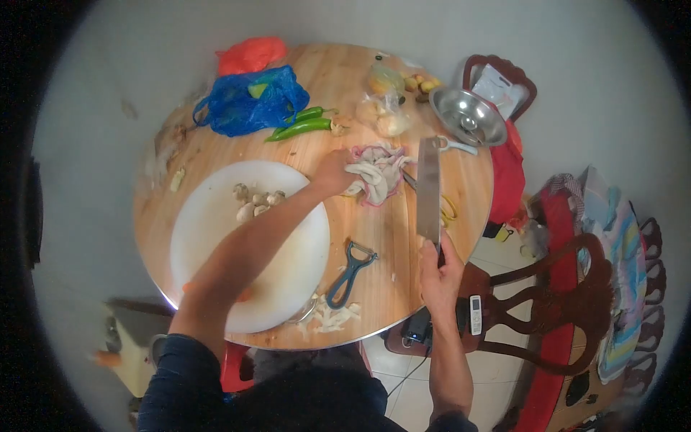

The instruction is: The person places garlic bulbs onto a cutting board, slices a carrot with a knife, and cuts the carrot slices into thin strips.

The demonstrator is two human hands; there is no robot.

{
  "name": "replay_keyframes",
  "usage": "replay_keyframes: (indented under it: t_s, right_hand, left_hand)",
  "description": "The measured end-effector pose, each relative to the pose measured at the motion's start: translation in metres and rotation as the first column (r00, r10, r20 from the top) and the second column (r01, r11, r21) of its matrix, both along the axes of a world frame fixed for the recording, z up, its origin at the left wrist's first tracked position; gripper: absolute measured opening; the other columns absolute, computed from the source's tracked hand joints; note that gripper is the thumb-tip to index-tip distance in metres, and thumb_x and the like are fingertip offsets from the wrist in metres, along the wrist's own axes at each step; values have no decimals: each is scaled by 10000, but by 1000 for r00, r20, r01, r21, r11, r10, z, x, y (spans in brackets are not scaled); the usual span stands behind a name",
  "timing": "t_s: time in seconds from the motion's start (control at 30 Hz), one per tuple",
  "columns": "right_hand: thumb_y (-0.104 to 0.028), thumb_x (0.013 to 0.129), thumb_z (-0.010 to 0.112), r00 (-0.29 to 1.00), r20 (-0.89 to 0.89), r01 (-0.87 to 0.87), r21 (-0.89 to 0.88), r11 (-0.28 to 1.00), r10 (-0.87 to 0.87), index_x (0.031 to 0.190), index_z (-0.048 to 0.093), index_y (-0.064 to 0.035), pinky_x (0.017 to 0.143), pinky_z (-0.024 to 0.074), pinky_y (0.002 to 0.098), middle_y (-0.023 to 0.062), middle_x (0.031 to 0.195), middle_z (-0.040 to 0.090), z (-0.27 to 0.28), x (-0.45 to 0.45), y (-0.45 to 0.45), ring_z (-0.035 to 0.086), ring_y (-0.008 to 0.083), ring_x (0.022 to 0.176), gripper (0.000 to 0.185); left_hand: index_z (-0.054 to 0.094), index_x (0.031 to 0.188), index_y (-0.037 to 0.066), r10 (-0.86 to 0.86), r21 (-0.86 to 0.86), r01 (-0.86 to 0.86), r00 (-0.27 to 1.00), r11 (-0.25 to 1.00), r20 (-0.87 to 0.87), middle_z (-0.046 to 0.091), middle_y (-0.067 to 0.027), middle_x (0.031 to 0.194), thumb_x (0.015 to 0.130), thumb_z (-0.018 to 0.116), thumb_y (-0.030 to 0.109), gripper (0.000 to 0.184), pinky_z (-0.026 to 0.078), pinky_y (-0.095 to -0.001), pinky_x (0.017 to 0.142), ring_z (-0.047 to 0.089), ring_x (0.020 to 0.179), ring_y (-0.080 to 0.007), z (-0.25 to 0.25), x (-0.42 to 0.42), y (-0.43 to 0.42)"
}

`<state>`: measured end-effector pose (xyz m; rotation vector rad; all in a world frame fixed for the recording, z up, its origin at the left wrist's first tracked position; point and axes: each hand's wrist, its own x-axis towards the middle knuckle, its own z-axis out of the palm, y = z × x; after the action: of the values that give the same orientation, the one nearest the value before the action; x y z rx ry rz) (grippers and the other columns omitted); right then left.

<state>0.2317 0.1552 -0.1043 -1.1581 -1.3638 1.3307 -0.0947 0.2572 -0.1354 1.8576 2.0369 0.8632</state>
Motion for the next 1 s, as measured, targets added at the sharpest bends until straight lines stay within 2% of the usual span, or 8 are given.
replay_keyframes:
  t_s: [0.07, 0.2, 0.3, 0.67, 0.73, 0.8, 0.87, 1.0]
  right_hand:
    - [-159, 1090, 652, 975, 143, 40, 643, 765, -170, 1434, 670, -4, 558, 498, 348, 39, 917, 625, -25, -22, 25, 594, 164, 632, 378]
    - [-101, 1003, 708, 931, 304, -85, 714, 695, -199, 1554, 623, -102, 649, 551, 436, 103, 915, 618, 4, -67, 23, 657, 287, 720, 557]
    - [-54, 898, 739, 869, 474, -280, 705, 652, -140, 1576, 615, -178, 672, 574, 502, 146, 971, 605, 3, -92, 11, 672, 378, 752, 701]
    - [-9, 880, 738, 786, 602, -411, 680, 608, -142, 1556, 620, -108, 617, 590, 439, 138, 918, 607, -12, 2, -82, 712, 297, 746, 693]
    - [-47, 990, 703, 911, 395, -317, 496, 808, 116, 1443, 641, -50, 512, 526, 376, 80, 797, 568, -8, 22, -86, 630, 178, 623, 457]
    - [-162, 1097, 644, 928, -245, -338, -235, 911, 281, 1313, 600, -35, 439, 415, 291, 28, 753, 521, 19, 34, -89, 489, 79, 544, 254]
    - [-302, 1170, 526, 853, -442, -435, -306, 847, 279, 1259, 568, -65, 353, 275, 233, 6, 770, 466, 50, 23, -80, 343, 47, 463, 256]
    - [-319, 1163, 539, 667, -648, -655, -275, 704, 368, 1227, 564, -87, 356, 286, 243, -6, 773, 450, 47, -6, -45, 351, 63, 465, 241]
  left_hand:
    - [731, 1217, 7, -7, -40, 33, 851, 999, 525, 717, -178, 1268, 913, 806, 51, 316, 578, -420, 894, 714, 1111, -267, 24, 2, -29]
    - [696, 1290, 5, 49, -151, 119, 606, 981, 794, 707, -133, 1287, 968, 699, -32, 324, 577, -393, 893, 699, 1128, -207, 53, 18, -80]
    - [593, 1416, -17, -12, 10, 14, 129, 1000, 992, 701, -151, 1327, 1015, 471, -116, 431, 582, -410, 990, 696, 1227, -255, 71, 43, -108]
    - [594, 1361, -15, -128, 129, 10, -57, 992, 990, 694, -133, 1282, 1071, 498, -39, 307, 609, -457, 917, 718, 1118, -277, 64, 11, -133]
    - [583, 1388, -17, -152, 150, -33, -63, 988, 986, 687, -128, 1306, 1070, 497, -43, 331, 602, -442, 974, 715, 1151, -267, 64, 5, -132]
    - [574, 1418, -11, -129, 131, 75, -32, 989, 991, 672, -148, 1377, 1061, 486, -69, 372, 562, -458, 1083, 695, 1238, -282, 59, -3, -134]
    - [564, 1447, -6, -116, 114, 193, 3, 975, 993, 658, -168, 1449, 1051, 475, -96, 415, 521, -474, 1192, 676, 1324, -298, 60, 7, -136]
    - [548, 1471, 9, 3, 19, 245, -90, 969, 996, 675, -167, 1422, 1052, 493, -103, 438, 560, -488, 1152, 683, 1324, -286, 74, 51, -158]
